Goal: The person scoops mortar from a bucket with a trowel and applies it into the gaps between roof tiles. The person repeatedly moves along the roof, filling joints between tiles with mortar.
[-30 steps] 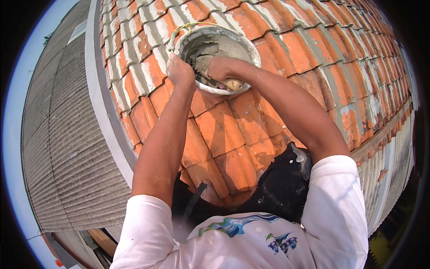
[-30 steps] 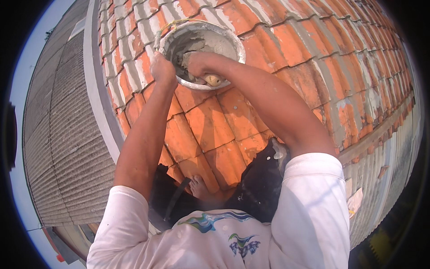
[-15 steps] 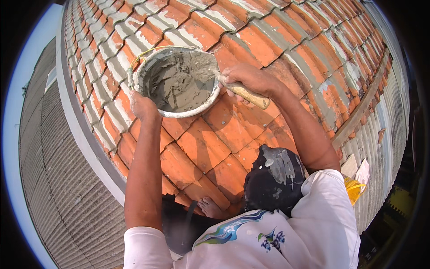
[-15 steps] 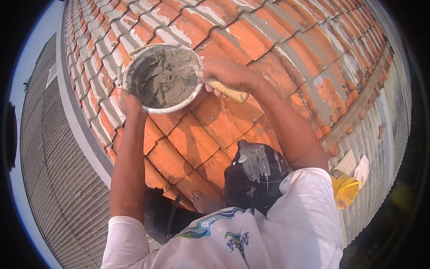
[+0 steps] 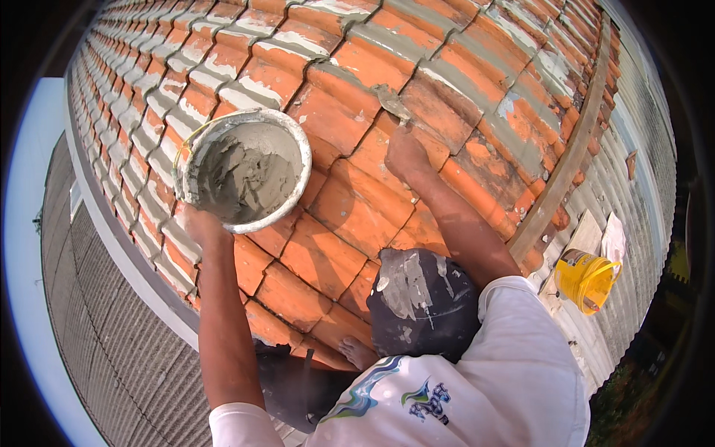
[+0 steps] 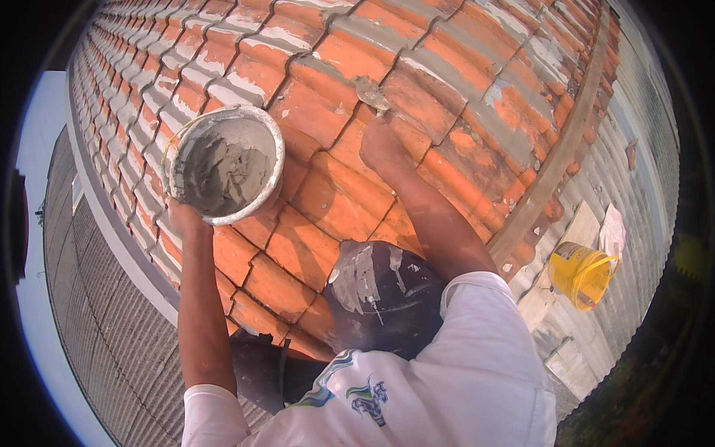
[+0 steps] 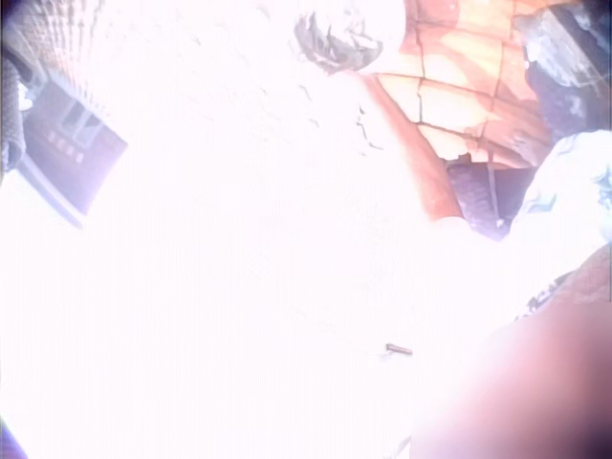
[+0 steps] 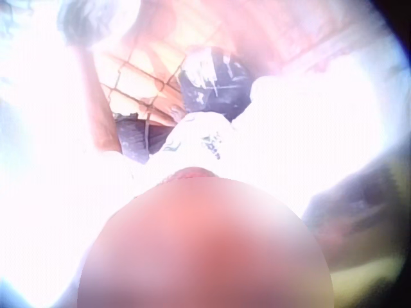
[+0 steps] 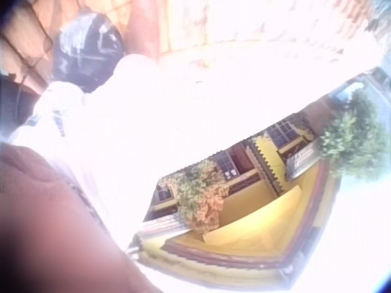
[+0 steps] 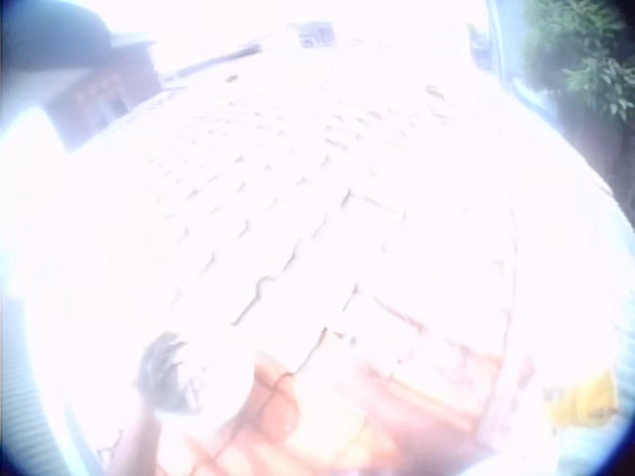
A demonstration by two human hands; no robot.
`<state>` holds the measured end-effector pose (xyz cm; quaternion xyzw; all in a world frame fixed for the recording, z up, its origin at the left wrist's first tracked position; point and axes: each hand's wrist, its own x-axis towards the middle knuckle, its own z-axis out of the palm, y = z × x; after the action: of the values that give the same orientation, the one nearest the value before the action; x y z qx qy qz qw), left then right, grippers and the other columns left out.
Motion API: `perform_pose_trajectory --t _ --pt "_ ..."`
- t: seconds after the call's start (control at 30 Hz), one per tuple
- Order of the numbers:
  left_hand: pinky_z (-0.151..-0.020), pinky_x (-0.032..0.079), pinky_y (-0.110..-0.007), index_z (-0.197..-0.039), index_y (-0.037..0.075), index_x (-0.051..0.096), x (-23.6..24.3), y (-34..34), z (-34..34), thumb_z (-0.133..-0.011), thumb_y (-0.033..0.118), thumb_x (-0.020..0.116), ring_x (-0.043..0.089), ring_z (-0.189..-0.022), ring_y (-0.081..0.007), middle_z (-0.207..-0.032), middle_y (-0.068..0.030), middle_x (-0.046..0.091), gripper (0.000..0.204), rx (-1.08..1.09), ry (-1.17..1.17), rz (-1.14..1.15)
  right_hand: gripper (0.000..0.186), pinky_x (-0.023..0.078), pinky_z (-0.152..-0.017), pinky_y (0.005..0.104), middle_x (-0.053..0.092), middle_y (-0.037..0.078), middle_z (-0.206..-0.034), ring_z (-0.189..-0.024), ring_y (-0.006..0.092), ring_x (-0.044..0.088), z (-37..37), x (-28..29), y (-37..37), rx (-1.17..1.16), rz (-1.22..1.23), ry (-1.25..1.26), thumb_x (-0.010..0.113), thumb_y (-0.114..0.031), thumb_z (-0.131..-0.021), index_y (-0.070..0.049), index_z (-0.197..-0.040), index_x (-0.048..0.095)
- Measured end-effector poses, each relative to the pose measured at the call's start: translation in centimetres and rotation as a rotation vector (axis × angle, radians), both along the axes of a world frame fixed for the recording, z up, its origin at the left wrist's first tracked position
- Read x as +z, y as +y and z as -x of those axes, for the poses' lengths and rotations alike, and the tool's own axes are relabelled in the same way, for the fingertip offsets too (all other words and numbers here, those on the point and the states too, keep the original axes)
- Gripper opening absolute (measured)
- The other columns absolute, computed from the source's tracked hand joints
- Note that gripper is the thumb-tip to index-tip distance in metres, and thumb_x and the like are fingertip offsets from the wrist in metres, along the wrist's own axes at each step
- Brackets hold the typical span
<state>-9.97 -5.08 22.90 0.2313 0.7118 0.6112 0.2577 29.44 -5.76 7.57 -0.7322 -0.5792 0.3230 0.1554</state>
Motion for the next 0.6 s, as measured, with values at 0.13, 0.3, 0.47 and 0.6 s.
perform_pose_trajectory --t 0.13,0.3,0.47,0.6 --pt "-0.096 0.057 -0.041 -0.137 -0.002 0.059 -0.2 0.0 0.2 -0.117 0.036 0.041 0.067 -0.113 -0.0249 -0.131 -0.0138 0.064 0.047 -0.097 -0.038 -0.061 0.037 0.059 -0.084 0.0549 0.072 0.036 -0.1 -0.094 0.0504 0.074 -1.2 0.8 -1.8 0.048 -0.006 0.046 0.066 -0.01 -0.091 0.015 -0.117 0.058" --pt "-0.099 0.058 -0.041 -0.139 -0.001 0.057 -0.3 -0.2 0.3 -0.117 0.034 0.04 0.066 -0.113 -0.0247 -0.132 -0.0121 0.064 0.045 -0.158 -0.061 -0.107 0.035 0.057 -0.078 0.0548 0.072 0.034 -0.095 -0.086 0.0486 0.073 -4.8 1.9 -1.5 0.023 -0.119 0.167 0.065 -0.014 -0.087 0.013 -0.108 0.062" --pt "-0.1 0.056 -0.041 -0.139 -0.001 0.057 -0.9 0.2 1.6 -0.117 0.034 0.039 0.065 -0.115 -0.0247 -0.133 -0.0121 0.064 0.045 -0.157 -0.014 -0.089 0.026 0.056 -0.076 0.0541 0.069 0.037 -0.085 -0.086 0.0496 0.073 -4.5 2.6 2.1 0.051 -0.114 0.239 0.062 -0.011 -0.08 0.016 -0.082 0.064" --pt "-0.103 0.053 -0.04 -0.139 -0.002 0.058 -1.9 0.5 2.8 -0.117 0.036 0.04 0.064 -0.119 -0.0251 -0.136 -0.0129 0.062 0.047 -0.209 -0.028 -0.097 0.024 0.056 -0.076 0.0535 0.071 0.037 -0.089 -0.086 0.049 0.072 -5.9 3.5 1.7 0.123 -0.052 0.298 0.062 -0.011 -0.082 0.013 -0.081 0.064"
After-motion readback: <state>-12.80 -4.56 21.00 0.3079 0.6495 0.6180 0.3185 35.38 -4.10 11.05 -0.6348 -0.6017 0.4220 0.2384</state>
